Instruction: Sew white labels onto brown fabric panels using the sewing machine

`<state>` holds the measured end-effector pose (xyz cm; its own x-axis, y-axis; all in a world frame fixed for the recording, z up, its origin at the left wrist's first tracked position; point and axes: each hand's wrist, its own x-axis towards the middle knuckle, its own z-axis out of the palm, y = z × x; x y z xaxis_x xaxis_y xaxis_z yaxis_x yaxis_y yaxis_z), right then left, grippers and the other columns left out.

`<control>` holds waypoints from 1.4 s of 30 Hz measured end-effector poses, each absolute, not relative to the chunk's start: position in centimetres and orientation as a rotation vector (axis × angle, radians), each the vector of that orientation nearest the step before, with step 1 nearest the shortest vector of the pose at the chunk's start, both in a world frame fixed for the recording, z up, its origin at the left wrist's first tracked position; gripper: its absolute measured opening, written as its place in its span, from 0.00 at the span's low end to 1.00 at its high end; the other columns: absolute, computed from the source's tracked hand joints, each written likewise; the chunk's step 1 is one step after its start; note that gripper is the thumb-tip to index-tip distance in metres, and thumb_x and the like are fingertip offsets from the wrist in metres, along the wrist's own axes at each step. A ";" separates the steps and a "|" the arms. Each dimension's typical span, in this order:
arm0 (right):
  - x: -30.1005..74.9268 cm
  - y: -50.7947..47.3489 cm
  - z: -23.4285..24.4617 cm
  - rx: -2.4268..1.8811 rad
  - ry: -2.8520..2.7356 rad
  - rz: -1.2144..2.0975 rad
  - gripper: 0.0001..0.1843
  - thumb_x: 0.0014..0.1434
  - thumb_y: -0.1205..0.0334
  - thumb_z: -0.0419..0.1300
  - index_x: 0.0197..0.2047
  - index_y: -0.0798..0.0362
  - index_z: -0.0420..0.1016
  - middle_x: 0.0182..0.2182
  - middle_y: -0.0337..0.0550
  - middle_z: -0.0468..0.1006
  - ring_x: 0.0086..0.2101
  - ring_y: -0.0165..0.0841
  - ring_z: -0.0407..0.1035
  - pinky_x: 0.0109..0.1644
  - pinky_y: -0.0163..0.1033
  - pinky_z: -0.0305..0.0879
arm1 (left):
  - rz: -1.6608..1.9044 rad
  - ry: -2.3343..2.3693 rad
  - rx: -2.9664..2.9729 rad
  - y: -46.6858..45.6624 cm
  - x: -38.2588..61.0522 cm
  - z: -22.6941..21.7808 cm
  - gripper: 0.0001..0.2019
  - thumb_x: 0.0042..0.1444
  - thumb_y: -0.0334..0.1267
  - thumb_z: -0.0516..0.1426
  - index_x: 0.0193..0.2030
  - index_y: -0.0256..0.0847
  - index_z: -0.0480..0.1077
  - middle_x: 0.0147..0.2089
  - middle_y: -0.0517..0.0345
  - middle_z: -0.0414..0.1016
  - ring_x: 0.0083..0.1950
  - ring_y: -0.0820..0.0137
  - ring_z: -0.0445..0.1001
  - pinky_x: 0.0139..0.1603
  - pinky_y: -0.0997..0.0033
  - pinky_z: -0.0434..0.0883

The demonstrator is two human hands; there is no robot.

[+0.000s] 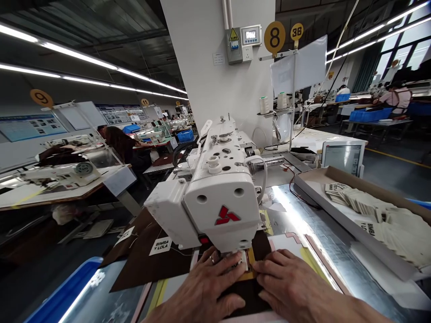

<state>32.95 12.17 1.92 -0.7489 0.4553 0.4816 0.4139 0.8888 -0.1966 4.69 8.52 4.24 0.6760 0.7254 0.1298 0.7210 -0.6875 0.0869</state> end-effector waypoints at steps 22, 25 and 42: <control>33.6 13.2 3.2 -0.719 -2.675 0.135 0.16 0.74 0.61 0.56 0.59 0.53 0.80 0.61 0.43 0.79 0.58 0.44 0.76 0.63 0.52 0.72 | 0.313 1.460 2.780 10.3 5.0 4.3 0.22 0.67 0.40 0.65 0.66 0.47 0.73 0.59 0.51 0.81 0.57 0.50 0.80 0.61 0.48 0.76; 33.7 13.1 3.1 -0.726 -2.664 0.137 0.16 0.73 0.61 0.57 0.59 0.52 0.80 0.60 0.42 0.80 0.56 0.44 0.76 0.62 0.52 0.73 | 0.315 1.423 2.783 10.1 5.2 4.6 0.24 0.67 0.39 0.64 0.69 0.47 0.71 0.62 0.53 0.80 0.60 0.53 0.79 0.66 0.50 0.74; 33.1 11.8 1.3 -0.475 -2.297 -0.116 0.12 0.76 0.55 0.55 0.46 0.49 0.77 0.44 0.36 0.86 0.37 0.33 0.79 0.43 0.40 0.71 | 0.181 1.460 3.117 4.0 0.8 7.8 0.22 0.72 0.54 0.59 0.66 0.51 0.74 0.72 0.60 0.68 0.67 0.59 0.75 0.68 0.63 0.72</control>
<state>33.13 11.84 1.27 -0.6322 0.3016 0.7137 0.3718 0.9262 -0.0620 0.75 4.02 7.77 0.6441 0.7327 0.2200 0.7642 -0.6033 -0.2280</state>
